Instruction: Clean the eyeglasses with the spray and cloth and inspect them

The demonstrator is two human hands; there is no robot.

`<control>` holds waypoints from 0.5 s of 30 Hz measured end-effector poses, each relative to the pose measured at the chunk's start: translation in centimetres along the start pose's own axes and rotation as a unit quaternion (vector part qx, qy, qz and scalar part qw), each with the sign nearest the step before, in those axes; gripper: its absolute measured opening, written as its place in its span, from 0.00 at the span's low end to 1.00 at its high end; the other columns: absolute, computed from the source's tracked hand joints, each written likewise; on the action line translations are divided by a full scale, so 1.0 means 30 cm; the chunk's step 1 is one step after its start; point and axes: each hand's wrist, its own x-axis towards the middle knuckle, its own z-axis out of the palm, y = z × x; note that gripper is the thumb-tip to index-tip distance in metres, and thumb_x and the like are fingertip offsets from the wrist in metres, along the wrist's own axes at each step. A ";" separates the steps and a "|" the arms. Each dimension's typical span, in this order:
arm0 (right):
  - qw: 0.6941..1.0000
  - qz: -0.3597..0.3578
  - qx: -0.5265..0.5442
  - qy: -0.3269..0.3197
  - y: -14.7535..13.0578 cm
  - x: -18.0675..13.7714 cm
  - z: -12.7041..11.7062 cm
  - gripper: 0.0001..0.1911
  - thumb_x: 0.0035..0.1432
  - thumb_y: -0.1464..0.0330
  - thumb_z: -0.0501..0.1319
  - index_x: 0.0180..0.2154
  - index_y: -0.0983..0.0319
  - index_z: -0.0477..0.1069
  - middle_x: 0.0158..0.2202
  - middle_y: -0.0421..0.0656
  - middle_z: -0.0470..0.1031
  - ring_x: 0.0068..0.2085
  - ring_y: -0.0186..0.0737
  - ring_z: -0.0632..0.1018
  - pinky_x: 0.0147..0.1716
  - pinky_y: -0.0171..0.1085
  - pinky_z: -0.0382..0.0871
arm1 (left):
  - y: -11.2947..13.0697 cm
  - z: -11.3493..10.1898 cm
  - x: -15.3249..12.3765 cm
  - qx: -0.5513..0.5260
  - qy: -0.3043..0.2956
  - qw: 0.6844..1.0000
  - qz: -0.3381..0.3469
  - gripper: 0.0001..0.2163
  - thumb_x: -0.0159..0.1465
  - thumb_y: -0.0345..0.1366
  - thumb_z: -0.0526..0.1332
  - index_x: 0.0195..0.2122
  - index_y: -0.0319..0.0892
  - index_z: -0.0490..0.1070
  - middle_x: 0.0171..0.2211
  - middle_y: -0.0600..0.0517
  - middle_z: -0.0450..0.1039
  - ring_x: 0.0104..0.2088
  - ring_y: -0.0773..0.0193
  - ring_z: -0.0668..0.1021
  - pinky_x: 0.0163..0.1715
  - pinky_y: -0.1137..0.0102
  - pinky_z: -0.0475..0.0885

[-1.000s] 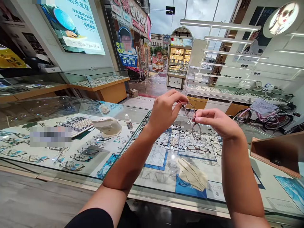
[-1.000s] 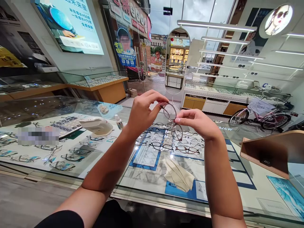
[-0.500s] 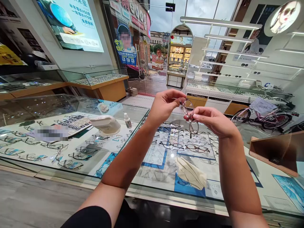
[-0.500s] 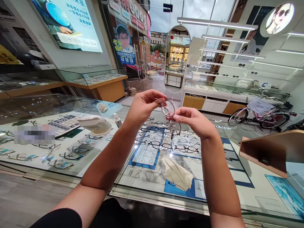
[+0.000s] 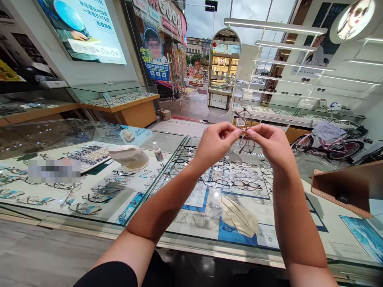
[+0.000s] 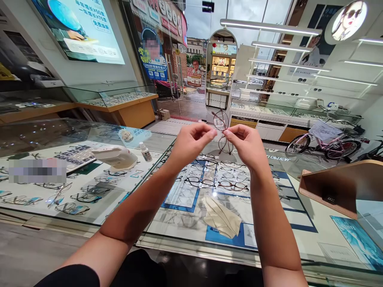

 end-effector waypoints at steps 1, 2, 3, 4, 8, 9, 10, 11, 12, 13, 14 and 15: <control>1.000 -0.003 -0.009 0.004 -0.001 -0.002 0.006 0.19 0.51 0.52 0.78 0.34 0.59 0.82 0.35 0.45 0.83 0.37 0.41 0.80 0.40 0.44 0.75 | 0.002 0.012 -0.008 0.000 -0.022 1.000 -0.013 0.13 0.67 0.47 0.70 0.33 0.43 0.80 0.22 0.55 0.69 0.24 0.69 0.66 0.23 0.69 0.58; 1.000 -0.006 -0.023 0.009 -0.004 -0.005 0.013 0.20 0.50 0.51 0.78 0.34 0.59 0.82 0.35 0.46 0.84 0.37 0.42 0.81 0.41 0.44 0.75 | 0.001 0.023 -0.013 -0.003 -0.034 0.999 -0.025 0.13 0.67 0.48 0.69 0.34 0.43 0.81 0.22 0.55 0.69 0.23 0.68 0.66 0.23 0.69 0.58; 0.999 -0.012 -0.045 0.017 -0.007 -0.009 0.018 0.20 0.50 0.51 0.78 0.34 0.60 0.82 0.36 0.46 0.84 0.37 0.43 0.81 0.41 0.45 0.76 | -0.001 0.031 -0.016 -0.008 -0.041 0.999 -0.036 0.13 0.67 0.48 0.69 0.35 0.43 0.82 0.22 0.55 0.69 0.24 0.68 0.66 0.23 0.69 0.57; 0.997 -0.020 -0.074 0.025 -0.012 -0.013 0.023 0.20 0.51 0.50 0.77 0.34 0.60 0.82 0.36 0.47 0.84 0.38 0.45 0.82 0.42 0.46 0.76 | -0.004 0.036 -0.017 -0.015 -0.046 0.998 -0.047 0.14 0.66 0.49 0.69 0.36 0.43 0.83 0.22 0.55 0.70 0.24 0.68 0.67 0.24 0.69 0.58; 0.978 -0.051 -0.199 0.020 -0.035 -0.032 0.028 0.18 0.58 0.52 0.73 0.36 0.61 0.84 0.40 0.50 0.85 0.40 0.48 0.84 0.45 0.49 0.78 | -0.022 0.041 -0.008 -0.056 -0.065 0.991 -0.103 0.18 0.65 0.53 0.70 0.35 0.41 0.83 0.28 0.50 0.77 0.29 0.65 0.73 0.28 0.69 0.64; 0.973 -0.055 -0.222 0.008 -0.040 -0.036 0.027 0.17 0.60 0.53 0.71 0.37 0.61 0.84 0.41 0.50 0.85 0.41 0.48 0.84 0.45 0.49 0.77 | -0.028 0.042 -0.004 -0.061 -0.065 0.989 -0.115 0.18 0.64 0.54 0.70 0.35 0.41 0.83 0.29 0.49 0.77 0.30 0.64 0.73 0.29 0.68 0.65; 0.968 -0.059 -0.242 -0.004 -0.044 -0.039 0.026 0.15 0.62 0.56 0.70 0.38 0.61 0.85 0.42 0.50 0.85 0.42 0.48 0.84 0.45 0.48 0.77 | -0.035 0.044 -0.001 -0.065 -0.063 0.988 -0.124 0.18 0.63 0.54 0.71 0.34 0.41 0.83 0.29 0.49 0.78 0.31 0.64 0.74 0.30 0.68 0.65; 0.964 -0.061 -0.260 -0.012 -0.048 -0.041 0.026 0.13 0.63 0.58 0.69 0.39 0.61 0.85 0.43 0.50 0.85 0.42 0.48 0.84 0.45 0.48 0.77 | -0.044 0.047 0.003 -0.066 -0.060 0.987 -0.130 0.18 0.63 0.54 0.71 0.33 0.41 0.83 0.30 0.49 0.78 0.32 0.64 0.74 0.30 0.68 0.65; 0.959 -0.061 -0.276 -0.019 -0.050 -0.042 0.026 0.11 0.64 0.60 0.68 0.39 0.60 0.86 0.43 0.50 0.86 0.43 0.48 0.84 0.46 0.48 0.76 | -0.053 0.050 0.006 -0.066 -0.057 0.987 -0.135 0.18 0.63 0.53 0.71 0.33 0.41 0.82 0.30 0.49 0.78 0.32 0.64 0.74 0.30 0.68 0.65; 0.955 -0.058 -0.290 -0.023 -0.052 -0.042 0.027 0.10 0.64 0.62 0.67 0.39 0.60 0.86 0.44 0.50 0.86 0.43 0.48 0.83 0.46 0.47 0.76 | -0.063 0.054 0.009 -0.063 -0.055 0.987 -0.138 0.17 0.62 0.53 0.71 0.32 0.41 0.82 0.30 0.49 0.77 0.31 0.64 0.73 0.30 0.68 0.64; 0.952 -0.054 -0.301 -0.026 -0.052 -0.041 0.028 0.10 0.64 0.63 0.67 0.39 0.60 0.86 0.44 0.50 0.86 0.43 0.47 0.83 0.45 0.47 0.75 | -0.073 0.058 0.012 -0.060 -0.054 0.987 -0.142 0.17 0.62 0.52 0.72 0.32 0.41 0.82 0.29 0.49 0.77 0.31 0.65 0.72 0.30 0.68 0.63; 0.949 -0.049 -0.310 -0.028 -0.052 -0.040 0.029 0.10 0.64 0.64 0.66 0.39 0.60 0.86 0.43 0.49 0.86 0.42 0.47 0.83 0.44 0.46 0.74 | -0.082 0.063 0.013 -0.055 -0.052 0.986 -0.147 0.16 0.62 0.51 0.72 0.32 0.41 0.82 0.29 0.50 0.76 0.30 0.66 0.71 0.29 0.68 0.62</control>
